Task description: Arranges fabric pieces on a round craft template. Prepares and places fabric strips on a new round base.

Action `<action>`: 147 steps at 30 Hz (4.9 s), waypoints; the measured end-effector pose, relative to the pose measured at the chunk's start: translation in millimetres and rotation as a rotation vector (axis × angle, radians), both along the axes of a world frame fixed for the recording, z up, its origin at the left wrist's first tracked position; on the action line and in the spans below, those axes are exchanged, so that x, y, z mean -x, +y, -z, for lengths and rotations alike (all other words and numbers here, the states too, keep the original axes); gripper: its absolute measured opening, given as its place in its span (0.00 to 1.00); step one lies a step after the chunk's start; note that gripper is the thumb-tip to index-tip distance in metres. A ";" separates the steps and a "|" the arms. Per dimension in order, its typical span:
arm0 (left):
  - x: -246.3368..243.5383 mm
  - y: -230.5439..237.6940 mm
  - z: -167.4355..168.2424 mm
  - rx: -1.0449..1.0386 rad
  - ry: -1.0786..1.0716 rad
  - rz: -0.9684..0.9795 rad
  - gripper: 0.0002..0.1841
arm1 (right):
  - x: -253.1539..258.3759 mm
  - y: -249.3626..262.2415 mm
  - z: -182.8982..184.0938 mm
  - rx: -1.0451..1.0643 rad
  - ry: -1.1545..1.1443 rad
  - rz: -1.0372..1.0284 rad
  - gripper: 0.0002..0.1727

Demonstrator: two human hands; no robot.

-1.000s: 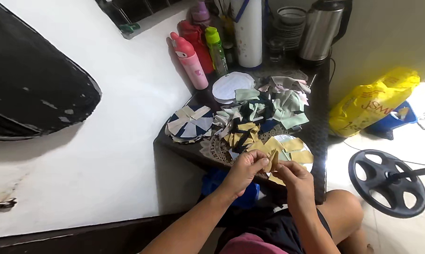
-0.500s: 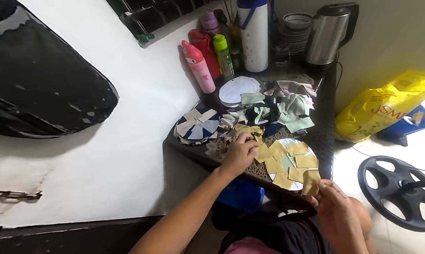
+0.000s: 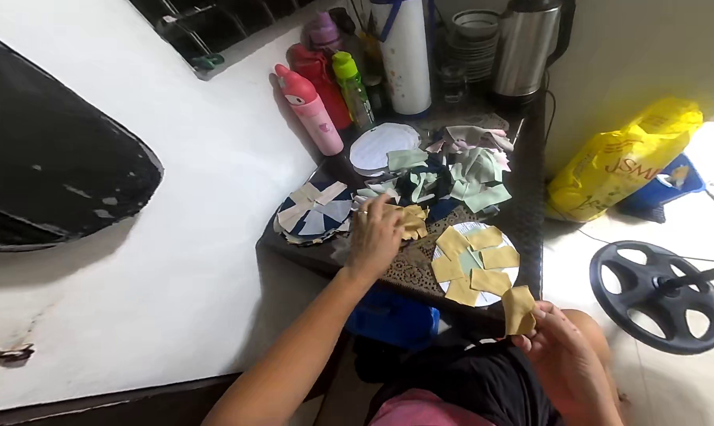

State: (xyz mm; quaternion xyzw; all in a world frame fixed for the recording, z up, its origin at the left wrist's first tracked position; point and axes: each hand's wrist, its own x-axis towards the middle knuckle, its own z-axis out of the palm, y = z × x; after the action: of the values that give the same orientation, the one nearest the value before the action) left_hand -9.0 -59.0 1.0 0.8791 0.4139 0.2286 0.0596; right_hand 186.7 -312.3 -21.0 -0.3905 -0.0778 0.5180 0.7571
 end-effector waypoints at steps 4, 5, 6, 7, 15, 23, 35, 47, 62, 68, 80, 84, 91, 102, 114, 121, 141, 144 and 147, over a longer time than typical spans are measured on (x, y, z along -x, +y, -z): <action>-12.8 -48.2 -18.8 0.282 -0.172 0.156 0.17 | 1.7 -6.0 -4.3 0.060 -0.208 0.045 0.12; -18.2 -75.0 -19.0 0.512 -0.295 0.271 0.17 | 3.7 -8.5 -5.4 0.074 -0.282 0.046 0.10; -23.9 -101.4 -18.6 0.831 -0.433 0.375 0.18 | 6.3 -10.6 -6.8 0.084 -0.358 0.040 0.09; -28.8 -122.5 -17.1 1.179 -0.541 0.433 0.22 | 9.4 -12.5 -7.9 0.090 -0.433 0.028 0.08; -42.2 -164.8 9.6 2.086 -0.872 0.090 0.15 | 14.8 -36.2 -8.0 0.191 -0.811 -0.042 0.12; -40.3 -145.3 2.8 1.854 -0.538 0.355 0.14 | -7.8 -23.3 -0.9 0.214 -0.825 -0.256 0.18; -54.7 -65.4 -6.9 1.128 -0.295 0.370 0.07 | -18.5 62.9 -12.6 0.234 -0.903 -0.198 0.03; -96.6 10.8 -12.8 0.781 0.065 0.216 0.12 | -48.2 154.5 -17.0 0.536 -1.348 -0.292 0.05; -109.4 22.1 1.7 0.548 0.165 0.155 0.10 | -49.2 178.1 -14.5 0.651 -1.703 -0.368 0.10; -108.5 23.1 6.3 0.535 0.115 0.153 0.11 | -47.0 183.0 -13.6 0.669 -1.760 -0.362 0.12; -111.7 24.5 7.2 0.527 0.138 0.133 0.10 | -59.2 170.1 -3.5 0.573 -1.762 -0.160 0.10; -111.4 23.9 10.7 0.491 0.117 0.137 0.10 | -63.4 151.9 6.5 0.477 -1.850 -0.072 0.13; -111.3 25.3 10.6 0.471 0.119 0.137 0.09 | -53.2 150.1 17.8 0.439 -1.937 -0.133 0.16; -113.3 26.7 4.1 0.517 0.119 0.103 0.07 | -53.6 147.6 25.4 0.453 -1.949 -0.122 0.17; -78.0 -25.2 41.5 0.059 -0.056 0.287 0.11 | -62.7 128.4 21.4 0.322 -1.889 0.027 0.15; -81.8 -18.9 36.6 0.086 0.055 0.328 0.10 | -51.9 133.8 26.0 0.342 -1.975 -0.066 0.20; -115.6 -34.5 23.3 0.348 0.118 0.478 0.30 | -49.4 107.5 51.1 0.208 -1.316 0.408 0.18; -141.8 -3.7 11.6 0.229 0.088 0.436 0.20 | -49.5 105.9 53.7 0.183 -1.277 0.441 0.19; -166.9 22.6 6.6 0.201 0.227 0.528 0.17 | -48.3 107.4 52.9 0.178 -1.264 0.462 0.19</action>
State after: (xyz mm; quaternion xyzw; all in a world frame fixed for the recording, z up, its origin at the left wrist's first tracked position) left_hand 157.9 -36.4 -5.6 0.9659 0.1958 0.0636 0.1568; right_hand 235.1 -204.9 -73.9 -0.6857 -0.3769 0.0193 0.6224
